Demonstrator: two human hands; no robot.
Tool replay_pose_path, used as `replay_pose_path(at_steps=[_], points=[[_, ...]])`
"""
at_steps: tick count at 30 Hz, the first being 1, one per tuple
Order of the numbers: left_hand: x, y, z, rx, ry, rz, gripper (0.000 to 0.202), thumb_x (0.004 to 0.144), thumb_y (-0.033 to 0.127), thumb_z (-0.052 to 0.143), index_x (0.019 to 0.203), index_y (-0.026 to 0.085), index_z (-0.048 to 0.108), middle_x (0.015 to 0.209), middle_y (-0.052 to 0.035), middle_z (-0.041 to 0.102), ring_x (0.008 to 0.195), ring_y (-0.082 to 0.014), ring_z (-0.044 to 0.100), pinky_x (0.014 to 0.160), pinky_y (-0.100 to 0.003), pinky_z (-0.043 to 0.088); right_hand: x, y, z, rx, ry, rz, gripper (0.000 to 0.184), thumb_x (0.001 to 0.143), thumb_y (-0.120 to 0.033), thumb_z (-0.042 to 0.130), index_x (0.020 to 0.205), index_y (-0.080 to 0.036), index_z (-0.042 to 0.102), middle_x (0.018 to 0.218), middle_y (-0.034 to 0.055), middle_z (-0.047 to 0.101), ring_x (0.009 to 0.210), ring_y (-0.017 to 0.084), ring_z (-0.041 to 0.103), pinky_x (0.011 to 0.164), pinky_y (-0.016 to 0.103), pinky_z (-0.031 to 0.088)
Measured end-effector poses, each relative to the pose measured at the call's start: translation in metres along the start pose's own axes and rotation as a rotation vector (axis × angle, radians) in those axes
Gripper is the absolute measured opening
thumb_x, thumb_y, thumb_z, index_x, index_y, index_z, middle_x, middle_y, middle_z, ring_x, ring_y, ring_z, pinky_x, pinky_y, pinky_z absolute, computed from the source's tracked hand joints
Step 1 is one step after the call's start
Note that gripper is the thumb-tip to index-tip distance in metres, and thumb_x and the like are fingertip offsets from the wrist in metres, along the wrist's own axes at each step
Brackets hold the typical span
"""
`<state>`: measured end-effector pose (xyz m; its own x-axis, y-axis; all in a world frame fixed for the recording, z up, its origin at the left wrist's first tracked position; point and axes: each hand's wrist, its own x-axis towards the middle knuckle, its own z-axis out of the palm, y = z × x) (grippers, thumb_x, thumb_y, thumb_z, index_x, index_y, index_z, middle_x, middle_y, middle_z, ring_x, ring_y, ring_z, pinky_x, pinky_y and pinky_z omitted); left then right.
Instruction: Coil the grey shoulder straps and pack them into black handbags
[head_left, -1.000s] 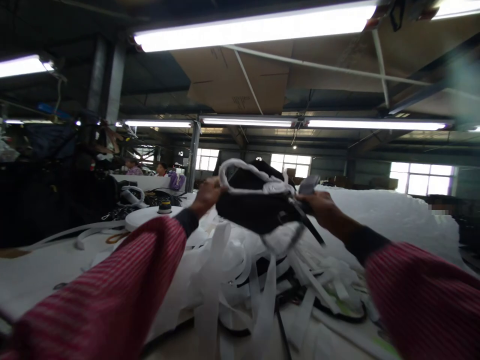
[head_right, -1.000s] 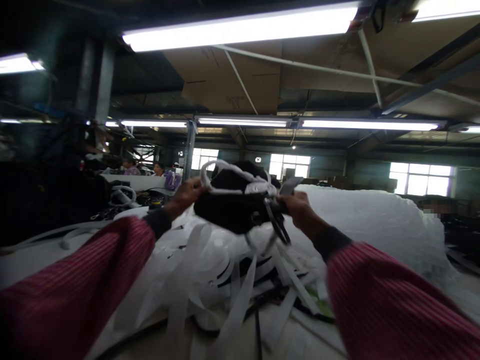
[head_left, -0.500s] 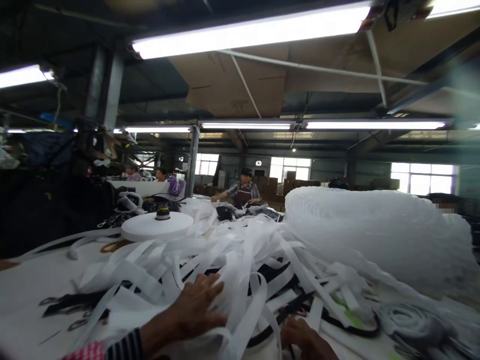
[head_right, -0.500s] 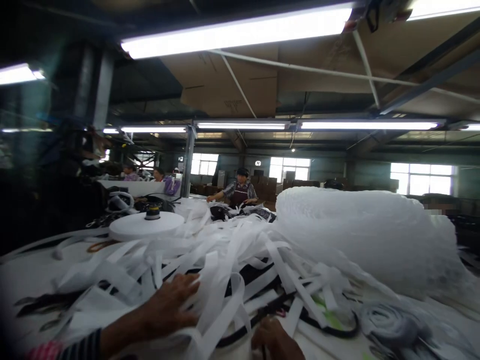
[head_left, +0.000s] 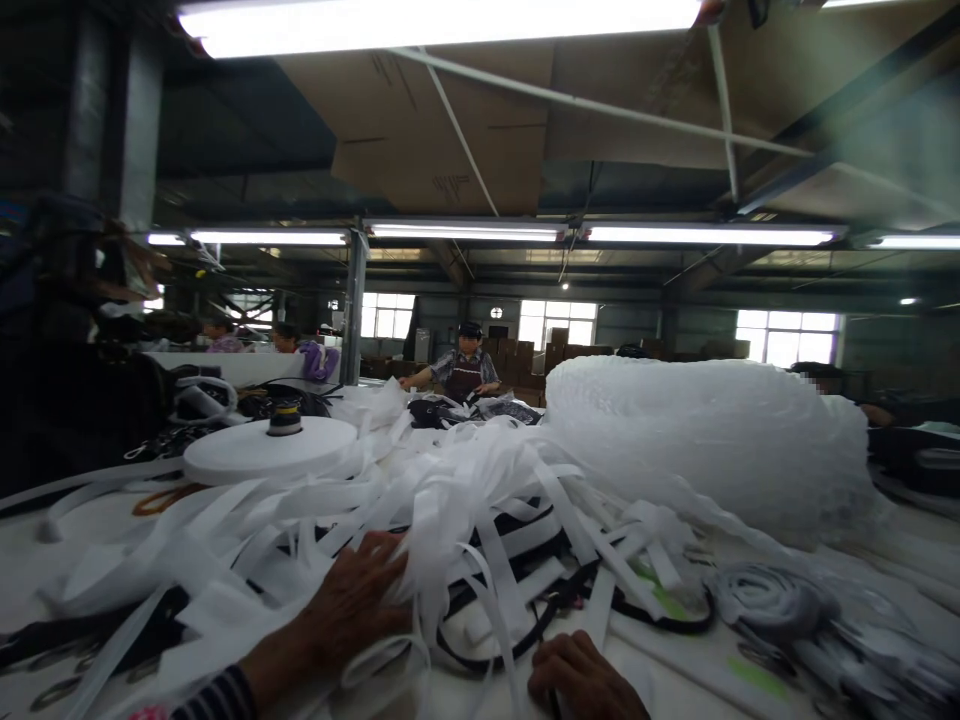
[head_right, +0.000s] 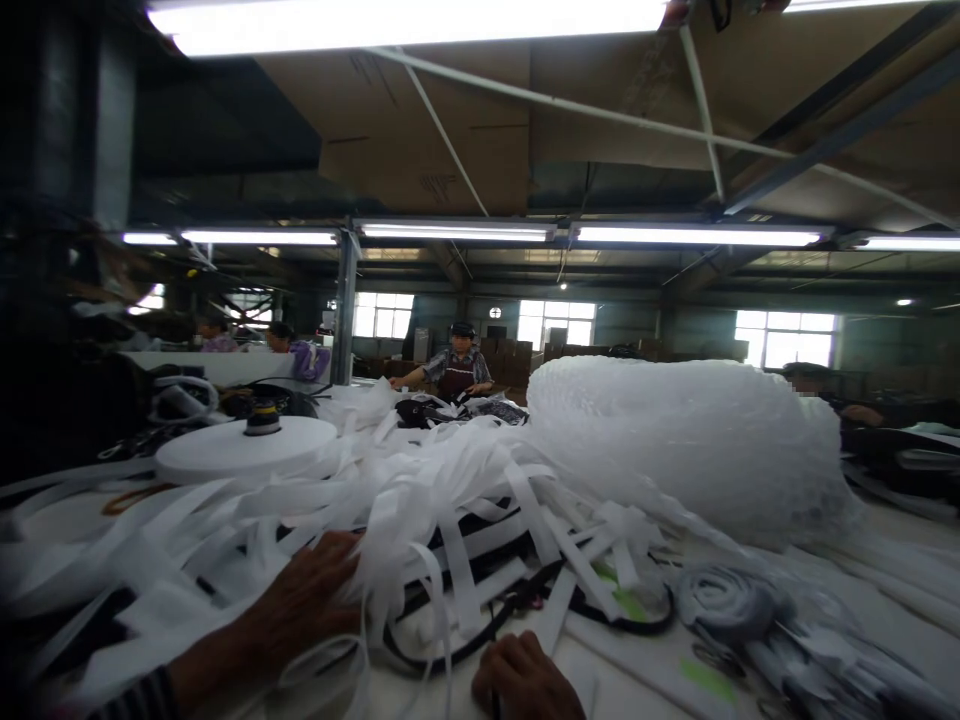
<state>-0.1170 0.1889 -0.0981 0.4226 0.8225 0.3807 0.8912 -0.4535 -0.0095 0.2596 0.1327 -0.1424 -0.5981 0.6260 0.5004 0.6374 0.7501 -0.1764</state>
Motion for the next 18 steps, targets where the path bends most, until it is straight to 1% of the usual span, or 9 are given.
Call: replay_pose_path(at_steps=[2,3,4,7,9,12,14,16,18], points=[[0.018,-0.012,-0.02,-0.069,-0.068,-0.028,0.051,0.094,0.048,0.06,0.143,0.033,0.059,0.147,-0.0057,0.061,0.133,-0.0304,0.055,0.108,-0.04,0.048,0.001,-0.006,-0.005,0.004,-0.03,0.05,0.025,0.09,-0.044,0.077,0.098,-0.025,0.063,0.104,-0.0009,0.068,0.096,0.018,0.061,0.084,0.026,0.05],[0.026,-0.019,-0.025,-0.079,-0.078,-0.047,0.045,0.097,0.045,0.055,0.14,0.032,0.062,0.142,-0.0047,0.064,0.13,-0.0277,0.057,0.109,-0.037,0.047,0.002,-0.009,-0.008,0.009,-0.052,0.077,0.024,0.09,-0.042,0.077,0.098,-0.024,0.063,0.105,-0.0005,0.068,0.097,0.019,0.061,0.084,0.026,0.05],[0.033,-0.026,-0.028,-0.079,-0.084,-0.073,0.042,0.098,0.041,0.052,0.137,0.031,0.064,0.14,-0.0046,0.065,0.13,-0.0272,0.057,0.111,-0.036,0.046,0.003,-0.012,-0.01,0.018,-0.077,0.104,0.022,0.089,-0.04,0.077,0.098,-0.024,0.064,0.106,-0.0001,0.068,0.098,0.019,0.06,0.084,0.027,0.049],[0.055,-0.043,-0.025,-0.034,-0.079,-0.185,0.04,0.097,0.03,0.05,0.133,0.028,0.066,0.144,-0.008,0.062,0.138,-0.031,0.051,0.113,-0.041,0.043,0.005,-0.019,-0.017,0.065,-0.134,0.162,0.021,0.084,-0.029,0.081,0.097,-0.023,0.065,0.108,0.0001,0.068,0.101,0.02,0.06,0.086,0.028,0.048],[0.072,-0.049,-0.02,-0.001,-0.082,-0.274,0.04,0.096,0.025,0.049,0.134,0.027,0.065,0.148,-0.01,0.057,0.142,-0.0323,0.047,0.112,-0.045,0.043,0.005,-0.02,-0.019,0.093,-0.141,0.178,0.023,0.083,-0.026,0.081,0.098,-0.024,0.065,0.109,-0.0004,0.068,0.102,0.02,0.059,0.087,0.028,0.047],[0.102,-0.051,-0.017,0.036,-0.066,-0.426,0.039,0.1,0.024,0.048,0.137,0.023,0.059,0.151,-0.0132,0.052,0.14,-0.0345,0.046,0.108,-0.054,0.045,0.004,-0.016,-0.017,0.122,-0.122,0.16,0.022,0.084,-0.03,0.081,0.098,-0.024,0.065,0.109,-0.0005,0.067,0.102,0.02,0.059,0.088,0.028,0.047],[0.119,-0.05,-0.019,0.033,-0.057,-0.514,0.038,0.101,0.031,0.054,0.137,0.019,0.058,0.149,-0.0146,0.051,0.137,-0.0362,0.048,0.106,-0.058,0.045,0.003,-0.011,-0.012,0.135,-0.107,0.137,0.022,0.087,-0.035,0.079,0.099,-0.025,0.065,0.109,0.0,0.067,0.102,0.02,0.059,0.087,0.027,0.047],[0.131,-0.048,-0.023,-0.007,-0.071,-0.542,0.04,0.097,0.037,0.063,0.131,0.016,0.061,0.141,-0.0137,0.056,0.129,-0.0343,0.054,0.104,-0.057,0.047,0.003,-0.007,-0.008,0.139,-0.098,0.118,0.021,0.089,-0.039,0.078,0.099,-0.025,0.065,0.109,0.0002,0.067,0.101,0.02,0.059,0.086,0.027,0.047],[0.136,-0.044,-0.031,-0.071,-0.073,-0.501,0.039,0.092,0.038,0.07,0.123,0.015,0.065,0.132,-0.012,0.062,0.12,-0.0307,0.059,0.101,-0.052,0.05,0.003,-0.007,-0.005,0.143,-0.089,0.118,0.022,0.085,-0.035,0.081,0.096,-0.024,0.066,0.107,-0.0001,0.068,0.098,0.02,0.059,0.084,0.028,0.047]])
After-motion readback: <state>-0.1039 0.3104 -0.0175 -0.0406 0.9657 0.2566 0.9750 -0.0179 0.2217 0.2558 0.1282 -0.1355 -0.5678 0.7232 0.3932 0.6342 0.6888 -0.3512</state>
